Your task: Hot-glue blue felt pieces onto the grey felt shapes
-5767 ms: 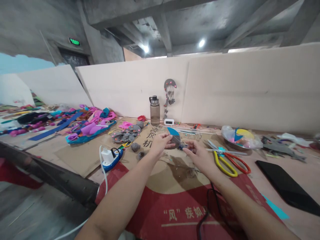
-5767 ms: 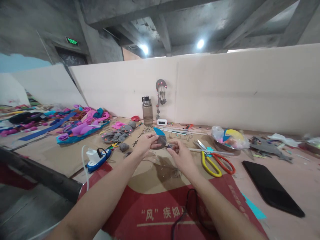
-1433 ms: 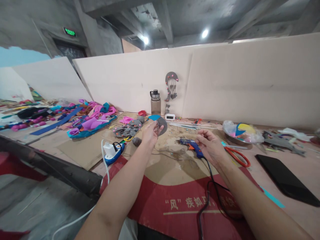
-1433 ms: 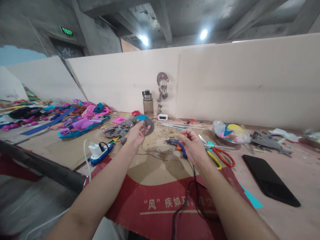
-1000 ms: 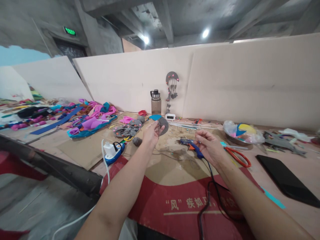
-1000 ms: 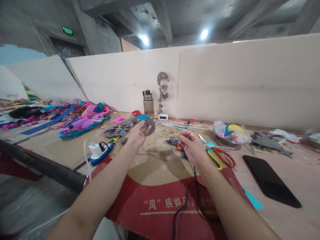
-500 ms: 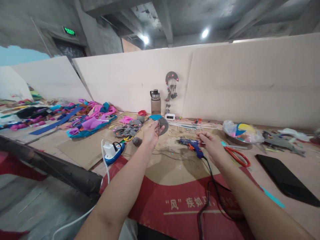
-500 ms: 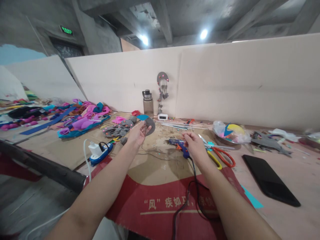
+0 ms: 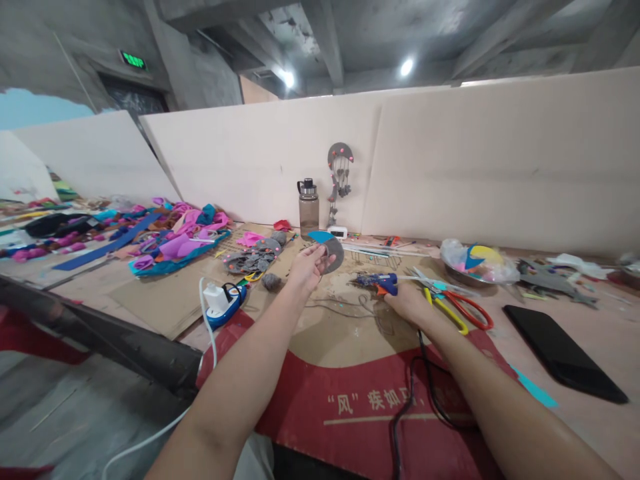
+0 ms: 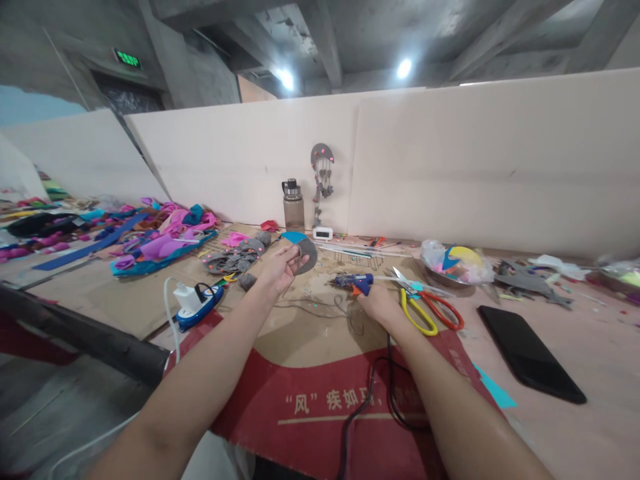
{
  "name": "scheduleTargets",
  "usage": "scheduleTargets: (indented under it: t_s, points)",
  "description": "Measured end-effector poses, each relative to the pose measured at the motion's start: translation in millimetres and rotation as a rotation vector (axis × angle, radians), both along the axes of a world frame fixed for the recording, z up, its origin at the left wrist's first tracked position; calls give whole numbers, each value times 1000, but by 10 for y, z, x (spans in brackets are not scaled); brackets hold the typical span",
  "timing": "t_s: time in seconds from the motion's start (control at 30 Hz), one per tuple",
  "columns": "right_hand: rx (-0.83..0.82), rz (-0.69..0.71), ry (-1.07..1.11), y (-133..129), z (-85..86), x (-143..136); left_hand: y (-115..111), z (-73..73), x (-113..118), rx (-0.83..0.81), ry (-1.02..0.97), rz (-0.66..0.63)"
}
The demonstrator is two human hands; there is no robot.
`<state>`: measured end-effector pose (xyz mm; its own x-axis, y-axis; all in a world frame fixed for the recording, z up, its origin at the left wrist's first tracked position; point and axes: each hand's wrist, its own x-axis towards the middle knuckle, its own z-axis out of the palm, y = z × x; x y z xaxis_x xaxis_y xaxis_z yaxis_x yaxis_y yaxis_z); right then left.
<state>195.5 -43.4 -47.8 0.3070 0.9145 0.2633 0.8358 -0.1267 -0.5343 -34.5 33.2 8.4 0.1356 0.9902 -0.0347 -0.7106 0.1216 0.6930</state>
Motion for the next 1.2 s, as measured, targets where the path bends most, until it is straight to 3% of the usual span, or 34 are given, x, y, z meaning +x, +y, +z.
scheduleTargets:
  t_s: [0.07,0.1,0.23,0.37,0.47,0.6,0.8,1.2]
  points:
    - [-149,-64,22,5,79,2,-1,-9,9,-16,16,-7]
    - [-140,-95,46,2,122,-5,-3,-11,12,-15,28,-1]
    - [83,-111,305,-49,258,-100,-25,0,19,29,77,47]
    - [273,1,570,-160,341,-270,-64,18,42,91,134,85]
    - [364,128,644,-276,397,-423,-95,19,66,138,164,110]
    - [394,225,554,-414,455,-607,-137,11,101,167,196,115]
    - [487,174,227,-490,471,-706,-161,-3,168,123,251,125]
    - [401,150,98,-515,520,-730,-141,-106,219,190,293,105]
